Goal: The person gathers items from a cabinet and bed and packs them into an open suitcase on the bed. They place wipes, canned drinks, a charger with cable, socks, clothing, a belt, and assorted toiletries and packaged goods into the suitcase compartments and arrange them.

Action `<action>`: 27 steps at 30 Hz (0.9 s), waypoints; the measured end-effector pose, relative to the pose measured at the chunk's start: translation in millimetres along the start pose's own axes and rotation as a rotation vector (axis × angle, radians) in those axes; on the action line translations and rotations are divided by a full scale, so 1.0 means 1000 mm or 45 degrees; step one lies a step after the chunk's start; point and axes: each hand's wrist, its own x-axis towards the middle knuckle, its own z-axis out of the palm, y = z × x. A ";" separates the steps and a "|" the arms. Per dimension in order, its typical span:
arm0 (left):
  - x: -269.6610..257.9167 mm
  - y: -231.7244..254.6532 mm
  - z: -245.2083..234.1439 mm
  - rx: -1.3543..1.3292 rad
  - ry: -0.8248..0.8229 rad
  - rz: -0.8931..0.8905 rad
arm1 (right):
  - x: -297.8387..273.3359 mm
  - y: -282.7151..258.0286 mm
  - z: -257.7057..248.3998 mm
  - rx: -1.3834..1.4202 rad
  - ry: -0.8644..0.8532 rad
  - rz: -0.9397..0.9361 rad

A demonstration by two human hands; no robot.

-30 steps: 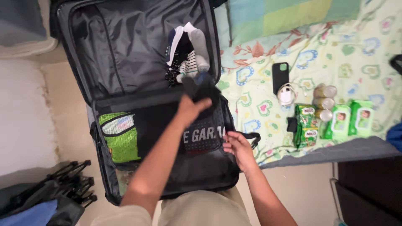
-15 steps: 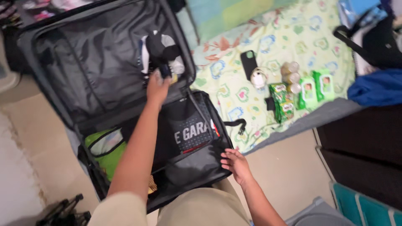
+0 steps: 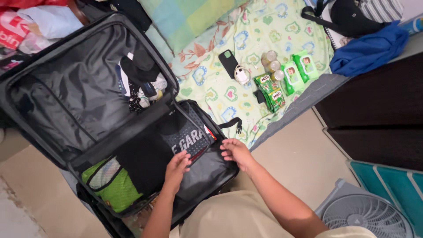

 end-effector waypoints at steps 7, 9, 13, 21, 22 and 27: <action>0.021 0.028 0.050 0.106 0.034 0.165 | 0.040 -0.030 -0.055 -0.086 0.055 -0.079; 0.023 0.023 0.067 0.138 0.068 0.150 | 0.062 -0.030 -0.085 -0.071 0.082 -0.076; 0.027 -0.004 0.114 0.232 0.142 0.044 | 0.119 -0.031 -0.162 -0.103 0.224 -0.164; 0.043 -0.085 0.271 0.294 0.192 0.004 | 0.218 -0.067 -0.304 -0.989 0.681 -0.600; 0.047 -0.091 0.291 0.265 0.161 0.027 | 0.227 -0.073 -0.315 -1.059 0.707 -0.670; 0.043 -0.097 0.344 0.387 0.103 0.193 | 0.262 -0.100 -0.330 -1.171 0.728 -0.663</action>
